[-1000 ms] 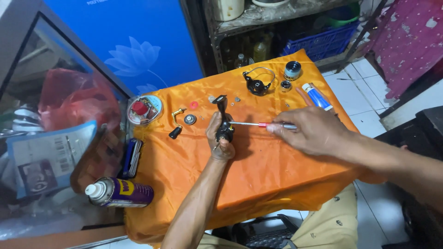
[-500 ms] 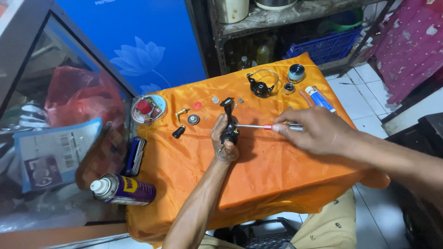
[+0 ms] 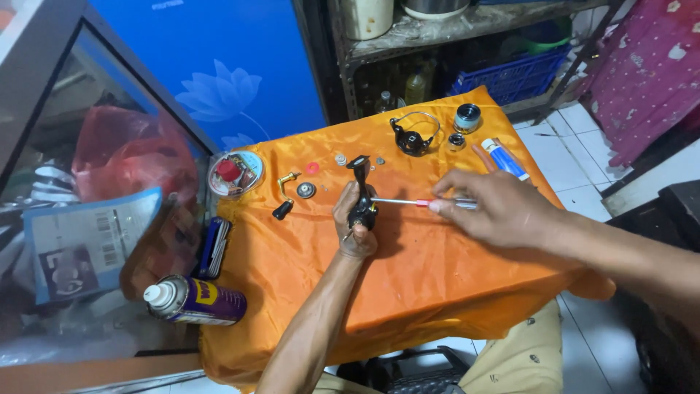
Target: Assembling and repairing a fishing reel by attaching parts and tightening screws with a screwdriver.
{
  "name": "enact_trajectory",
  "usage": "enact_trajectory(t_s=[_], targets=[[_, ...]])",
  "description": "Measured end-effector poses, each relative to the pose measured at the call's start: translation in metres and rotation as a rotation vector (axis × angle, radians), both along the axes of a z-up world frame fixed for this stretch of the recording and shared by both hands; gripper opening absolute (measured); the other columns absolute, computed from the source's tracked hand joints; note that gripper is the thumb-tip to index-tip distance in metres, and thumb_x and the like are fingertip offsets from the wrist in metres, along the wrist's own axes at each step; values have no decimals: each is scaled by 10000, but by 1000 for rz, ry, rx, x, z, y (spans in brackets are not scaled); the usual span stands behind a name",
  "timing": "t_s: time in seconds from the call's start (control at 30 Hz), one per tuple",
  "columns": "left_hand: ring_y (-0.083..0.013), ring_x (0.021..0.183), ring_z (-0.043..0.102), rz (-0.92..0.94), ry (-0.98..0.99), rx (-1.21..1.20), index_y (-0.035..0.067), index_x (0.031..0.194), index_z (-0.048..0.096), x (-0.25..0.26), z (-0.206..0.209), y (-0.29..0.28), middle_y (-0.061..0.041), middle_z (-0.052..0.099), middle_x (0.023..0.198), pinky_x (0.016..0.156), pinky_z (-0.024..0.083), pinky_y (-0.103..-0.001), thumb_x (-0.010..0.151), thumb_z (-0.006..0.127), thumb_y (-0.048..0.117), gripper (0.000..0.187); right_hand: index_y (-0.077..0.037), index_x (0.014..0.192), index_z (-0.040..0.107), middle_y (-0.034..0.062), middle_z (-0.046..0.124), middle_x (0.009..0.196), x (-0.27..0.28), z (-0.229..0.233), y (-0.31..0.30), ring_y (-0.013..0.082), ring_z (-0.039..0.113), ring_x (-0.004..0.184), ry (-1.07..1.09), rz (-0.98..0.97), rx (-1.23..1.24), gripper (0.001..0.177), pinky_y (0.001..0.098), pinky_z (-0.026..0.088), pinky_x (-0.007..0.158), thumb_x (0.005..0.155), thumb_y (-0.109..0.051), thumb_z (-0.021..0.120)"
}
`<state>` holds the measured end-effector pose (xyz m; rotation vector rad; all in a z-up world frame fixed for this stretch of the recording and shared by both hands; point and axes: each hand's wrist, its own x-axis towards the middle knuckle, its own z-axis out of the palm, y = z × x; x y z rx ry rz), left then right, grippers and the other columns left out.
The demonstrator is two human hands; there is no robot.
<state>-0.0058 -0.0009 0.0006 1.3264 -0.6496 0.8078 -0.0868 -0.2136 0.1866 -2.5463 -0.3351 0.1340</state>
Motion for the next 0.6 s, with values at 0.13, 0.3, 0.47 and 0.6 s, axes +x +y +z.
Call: enact_trajectory(t_s=[0.13,0.3,0.47,0.6], targets=[[-165,656,540,-18,26,15,14,892,654,2,0,2,-54,550,745,562,445,-248,834,261,931,999,-37,1035,636,87,727,599,19,-17,-11,152,507,483,372,-3,361,213,269,340,436,955,-233,656],[-192,678,562,-22,24,-1,-44,976,667,-4,8,2,-98,563,757,560,464,-280,904,233,866,1011,-203,1143,694,48,670,843,-5,-5,-8,208,624,528,-869,441,-378,212,323,500,431,963,-242,588],[-189,673,560,-28,11,-6,-48,1007,665,2,-3,-3,-91,570,757,550,460,-280,923,230,844,996,-257,1158,712,34,650,826,2,-20,-15,169,588,554,-925,448,-352,264,279,480,461,993,-258,507],[-189,649,564,-24,-3,13,-24,926,677,-2,3,-3,-80,569,725,542,456,-265,849,245,912,1034,-23,1067,754,112,678,614,9,7,-8,128,450,438,479,-32,582,197,254,349,370,952,-151,657]])
